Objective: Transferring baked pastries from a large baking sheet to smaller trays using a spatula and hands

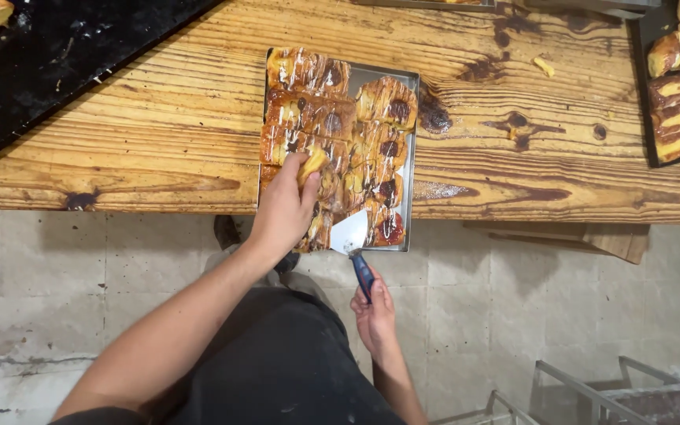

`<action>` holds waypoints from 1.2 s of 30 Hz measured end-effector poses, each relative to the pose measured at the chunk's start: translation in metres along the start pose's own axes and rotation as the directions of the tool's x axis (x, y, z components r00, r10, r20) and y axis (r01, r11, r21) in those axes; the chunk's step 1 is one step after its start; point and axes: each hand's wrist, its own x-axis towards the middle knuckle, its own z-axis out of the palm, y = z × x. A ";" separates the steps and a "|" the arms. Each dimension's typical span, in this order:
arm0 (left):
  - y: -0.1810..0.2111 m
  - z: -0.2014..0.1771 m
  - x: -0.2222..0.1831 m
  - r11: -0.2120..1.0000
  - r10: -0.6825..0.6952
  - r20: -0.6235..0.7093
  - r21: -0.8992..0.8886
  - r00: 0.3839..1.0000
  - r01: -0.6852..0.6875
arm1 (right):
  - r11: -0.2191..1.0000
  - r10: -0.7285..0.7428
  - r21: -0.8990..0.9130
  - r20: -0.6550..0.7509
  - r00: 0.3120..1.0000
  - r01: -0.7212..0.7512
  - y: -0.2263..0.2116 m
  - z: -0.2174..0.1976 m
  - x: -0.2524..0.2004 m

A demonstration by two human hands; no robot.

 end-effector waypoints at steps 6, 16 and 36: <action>0.019 -0.013 0.002 0.997 0.011 0.019 0.077 1.000 -0.013 | 0.999 0.001 0.041 0.052 0.999 -0.003 0.007 0.011 0.009; 0.014 -0.128 0.034 0.994 -0.085 -0.221 0.047 0.972 0.097 | 0.998 0.050 -0.056 0.253 0.966 -0.037 -0.011 0.127 0.072; -0.338 -0.347 0.285 0.956 -0.291 -0.461 -0.183 0.838 0.231 | 0.629 -0.177 -0.757 0.087 0.980 0.180 -0.007 0.457 0.279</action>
